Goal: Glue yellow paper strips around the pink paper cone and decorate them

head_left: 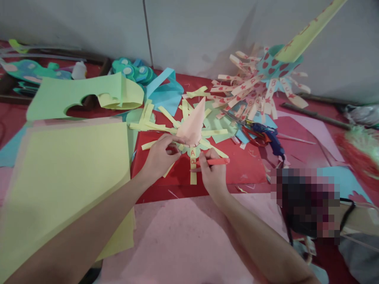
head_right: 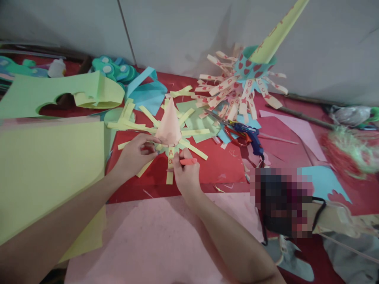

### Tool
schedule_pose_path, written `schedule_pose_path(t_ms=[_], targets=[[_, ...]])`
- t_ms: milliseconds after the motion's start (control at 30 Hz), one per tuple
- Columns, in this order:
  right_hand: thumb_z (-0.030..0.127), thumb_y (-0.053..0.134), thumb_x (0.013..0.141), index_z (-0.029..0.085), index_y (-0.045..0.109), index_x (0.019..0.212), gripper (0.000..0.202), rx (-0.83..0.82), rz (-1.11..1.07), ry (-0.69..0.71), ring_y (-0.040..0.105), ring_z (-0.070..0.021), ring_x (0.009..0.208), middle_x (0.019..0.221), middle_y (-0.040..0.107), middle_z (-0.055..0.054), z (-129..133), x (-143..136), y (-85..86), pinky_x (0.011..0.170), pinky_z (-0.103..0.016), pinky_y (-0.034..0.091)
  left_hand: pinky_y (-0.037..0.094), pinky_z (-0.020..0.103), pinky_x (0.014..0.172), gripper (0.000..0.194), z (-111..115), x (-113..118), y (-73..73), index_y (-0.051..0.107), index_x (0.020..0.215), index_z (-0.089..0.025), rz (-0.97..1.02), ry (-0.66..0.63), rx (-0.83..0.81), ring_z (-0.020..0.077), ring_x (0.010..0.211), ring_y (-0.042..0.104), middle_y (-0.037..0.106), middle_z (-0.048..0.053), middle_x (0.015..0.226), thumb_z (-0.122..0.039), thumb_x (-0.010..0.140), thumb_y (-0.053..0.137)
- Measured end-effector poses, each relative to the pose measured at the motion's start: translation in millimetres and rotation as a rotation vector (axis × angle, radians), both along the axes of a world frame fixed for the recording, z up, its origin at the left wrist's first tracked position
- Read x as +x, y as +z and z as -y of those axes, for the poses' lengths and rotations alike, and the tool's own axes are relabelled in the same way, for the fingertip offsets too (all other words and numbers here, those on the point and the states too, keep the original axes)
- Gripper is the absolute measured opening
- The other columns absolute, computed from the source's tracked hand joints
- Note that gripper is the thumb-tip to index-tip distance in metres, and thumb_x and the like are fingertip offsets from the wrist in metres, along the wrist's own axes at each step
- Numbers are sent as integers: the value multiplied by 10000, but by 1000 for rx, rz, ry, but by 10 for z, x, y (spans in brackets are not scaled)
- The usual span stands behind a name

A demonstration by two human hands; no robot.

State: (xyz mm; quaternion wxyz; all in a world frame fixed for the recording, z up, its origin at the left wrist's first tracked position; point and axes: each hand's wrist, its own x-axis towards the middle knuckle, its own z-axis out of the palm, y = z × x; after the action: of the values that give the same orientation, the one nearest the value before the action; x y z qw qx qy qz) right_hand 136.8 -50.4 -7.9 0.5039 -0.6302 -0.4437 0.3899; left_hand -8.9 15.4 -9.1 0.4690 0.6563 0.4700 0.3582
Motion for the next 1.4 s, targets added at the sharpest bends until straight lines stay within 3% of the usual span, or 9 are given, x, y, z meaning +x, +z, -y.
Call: schedule_pose_path(t_ms=[567, 1067, 1200, 1300, 1400], targets=[[418, 504, 837, 223, 353, 635, 318, -15, -36, -64, 518, -83, 479, 591, 389, 61, -5, -14, 5, 365, -191, 494, 528, 242, 677, 238, -12, -11, -6, 615, 879, -205, 44, 10, -38, 78, 665, 547, 574, 2, 904, -108, 662, 609], [465, 521, 831, 223, 347, 635, 356, 13, -56, -97, 460, -62, 402, 571, 399, 73, -20, 20, -12, 367, -195, 461, 550, 262, 715, 241, -13, -4, 16, 624, 882, -205, 81, 41, -76, 89, 706, 571, 590, 12, 950, -127, 655, 629], [430, 490, 869, 228, 482, 766, 227, 140, 169, -139, 527, -92, 481, 608, 529, 49, -30, 144, 45, 531, -254, 517, 556, 296, 776, 221, -5, 3, 6, 610, 896, -204, 143, 46, -125, 121, 811, 609, 597, 23, 986, -167, 680, 640], [355, 440, 907, 246, 559, 947, 166, 243, 468, -98, 624, -158, 788, 839, 656, -20, -30, 237, 104, 756, -330, 511, 545, 316, 828, 237, -6, 1, -2, 597, 920, -196, 182, 43, -136, 138, 894, 610, 606, 30, 1001, -176, 689, 646], [318, 396, 924, 245, 555, 1006, 193, 247, 674, -29, 594, -204, 987, 1015, 660, -67, -37, 281, 106, 838, -378, 475, 539, 315, 842, 253, -9, -2, -7, 589, 936, -186, 191, 49, -131, 133, 905, 609, 610, 34, 1010, -166, 691, 648]])
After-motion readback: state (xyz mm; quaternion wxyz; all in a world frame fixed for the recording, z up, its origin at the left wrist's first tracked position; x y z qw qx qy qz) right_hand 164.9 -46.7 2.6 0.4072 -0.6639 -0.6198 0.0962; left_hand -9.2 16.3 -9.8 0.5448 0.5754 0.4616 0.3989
